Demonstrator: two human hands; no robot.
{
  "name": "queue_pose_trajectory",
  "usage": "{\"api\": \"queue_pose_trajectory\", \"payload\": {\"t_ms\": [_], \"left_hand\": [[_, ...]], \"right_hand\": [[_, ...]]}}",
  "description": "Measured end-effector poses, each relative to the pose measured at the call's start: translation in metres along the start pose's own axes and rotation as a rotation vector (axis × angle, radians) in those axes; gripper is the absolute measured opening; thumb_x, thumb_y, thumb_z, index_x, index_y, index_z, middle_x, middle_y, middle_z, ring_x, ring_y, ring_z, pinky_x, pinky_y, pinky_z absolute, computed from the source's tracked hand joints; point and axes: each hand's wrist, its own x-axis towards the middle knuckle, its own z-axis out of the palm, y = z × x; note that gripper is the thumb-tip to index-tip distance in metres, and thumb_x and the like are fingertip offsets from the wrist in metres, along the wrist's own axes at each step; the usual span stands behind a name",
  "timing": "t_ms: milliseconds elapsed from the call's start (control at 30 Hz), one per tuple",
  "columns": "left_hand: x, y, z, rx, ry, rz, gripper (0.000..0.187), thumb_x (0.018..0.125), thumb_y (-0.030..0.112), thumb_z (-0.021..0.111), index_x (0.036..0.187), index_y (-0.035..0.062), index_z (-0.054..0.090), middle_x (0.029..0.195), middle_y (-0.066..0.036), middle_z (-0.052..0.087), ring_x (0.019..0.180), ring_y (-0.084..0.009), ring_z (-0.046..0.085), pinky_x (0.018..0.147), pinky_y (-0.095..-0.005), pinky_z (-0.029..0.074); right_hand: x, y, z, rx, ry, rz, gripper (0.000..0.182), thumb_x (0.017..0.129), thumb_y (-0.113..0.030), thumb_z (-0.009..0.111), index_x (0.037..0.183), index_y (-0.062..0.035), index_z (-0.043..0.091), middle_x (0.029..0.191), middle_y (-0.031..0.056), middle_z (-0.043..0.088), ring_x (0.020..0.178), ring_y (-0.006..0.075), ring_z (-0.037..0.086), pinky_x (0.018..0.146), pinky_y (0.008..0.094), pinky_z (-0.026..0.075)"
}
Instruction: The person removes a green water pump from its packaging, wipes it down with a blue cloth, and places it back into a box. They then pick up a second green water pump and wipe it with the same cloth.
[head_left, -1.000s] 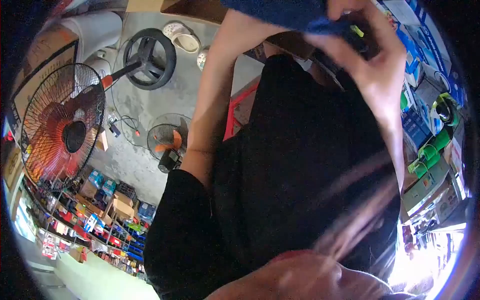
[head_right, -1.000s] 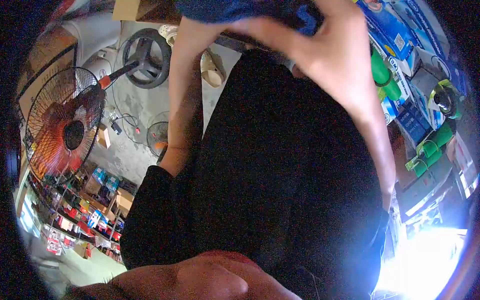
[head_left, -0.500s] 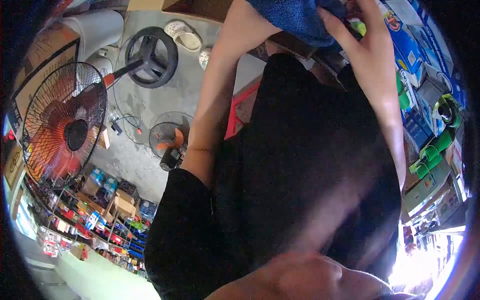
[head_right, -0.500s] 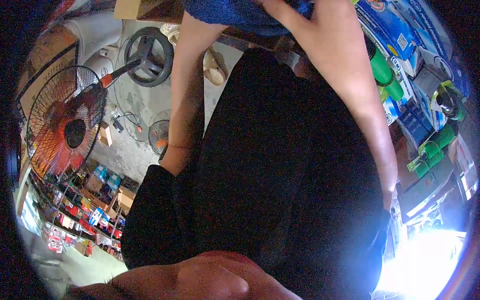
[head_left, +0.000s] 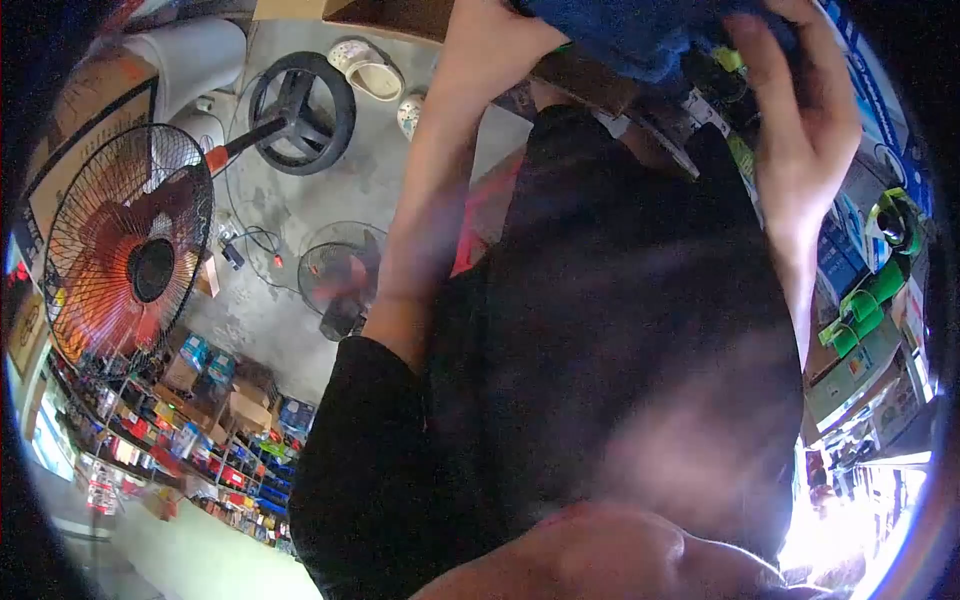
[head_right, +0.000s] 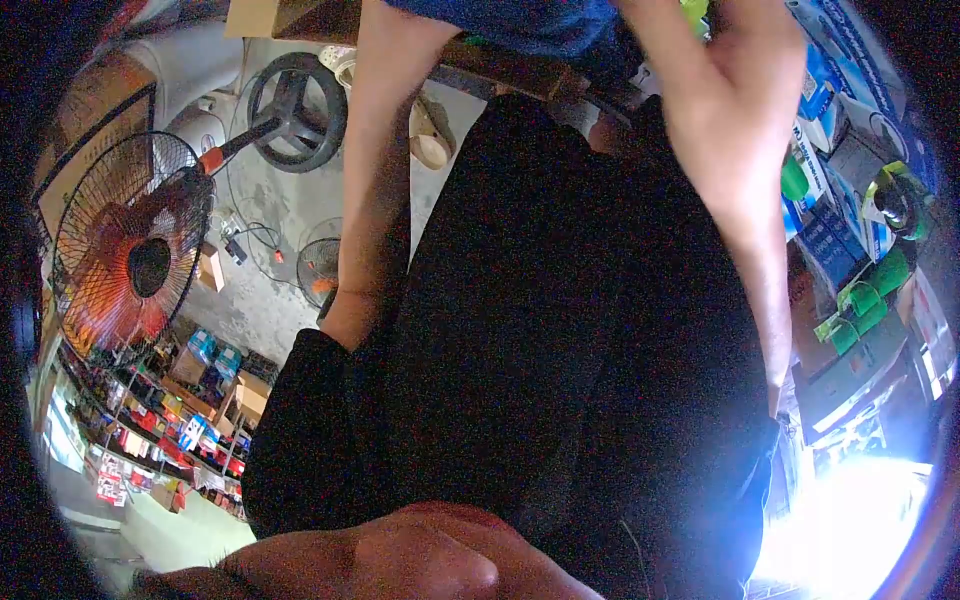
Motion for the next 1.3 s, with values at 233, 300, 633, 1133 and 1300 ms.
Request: {"api": "queue_pose_trajectory", "payload": {"t_ms": [233, 300, 633, 1133, 1300], "left_hand": [[0.005, 0.000, 0.002, -0.083, 0.092, -0.070, 0.035, 0.076, 0.015, 0.076, 0.103, -0.0027, 0.062, 0.095, -0.008, 0.066, 0.088, -0.0142, 0.059, 0.079, -0.0311, 0.047], [0.008, 0.001, 0.008, -0.027, 0.152, -0.014, 0.037, 0.076, 0.014, 0.075, 0.106, -0.0023, 0.061, 0.103, -0.008, 0.064, 0.091, -0.0150, 0.059, 0.081, -0.0300, 0.046], [0.003, 0.000, 0.000, 0.002, 0.016, -0.053, 0.027, 0.079, 0.012, 0.070, 0.101, -0.0022, 0.063, 0.093, -0.007, 0.066, 0.084, -0.0147, 0.060, 0.079, -0.0293, 0.046], [0.008, -0.022, -0.006, -0.240, 0.059, 0.036, 0.043, 0.086, 0.014, 0.063, 0.124, 0.0015, 0.049, 0.121, -0.012, 0.055, 0.109, -0.0178, 0.052, 0.092, -0.0309, 0.041], [-0.016, -0.022, -0.007, 0.257, -0.105, -0.051, 0.069, 0.076, 0.022, 0.073, 0.133, 0.0006, 0.041, 0.128, -0.015, 0.050, 0.120, -0.0243, 0.046, 0.100, -0.0347, 0.037]], "right_hand": [[-0.005, -0.010, -0.006, -0.123, -0.168, -0.087, 0.016, 0.082, 0.000, 0.056, 0.097, 0.0054, 0.057, 0.085, 0.0096, 0.057, 0.070, 0.0159, 0.054, 0.063, 0.0269, 0.042], [-0.005, -0.010, -0.005, -0.109, -0.143, -0.032, 0.015, 0.083, 0.001, 0.056, 0.097, 0.0056, 0.057, 0.086, 0.0100, 0.058, 0.071, 0.0163, 0.055, 0.064, 0.0273, 0.043], [-0.001, -0.010, 0.007, 0.033, 0.115, 0.055, 0.011, 0.090, -0.002, 0.055, 0.095, 0.0055, 0.061, 0.083, 0.0085, 0.060, 0.075, 0.0133, 0.056, 0.068, 0.0247, 0.044], [-0.008, -0.001, 0.002, 0.486, -0.183, 0.070, 0.022, 0.088, -0.013, 0.059, 0.104, 0.0016, 0.055, 0.120, 0.0166, 0.053, 0.107, 0.0232, 0.051, 0.093, 0.0351, 0.038], [-0.006, 0.021, 0.070, 1.245, -0.070, -0.352, 0.052, 0.077, 0.000, 0.070, 0.121, -0.0030, 0.042, 0.122, 0.0164, 0.044, 0.116, 0.0257, 0.045, 0.099, 0.0351, 0.035]]}}
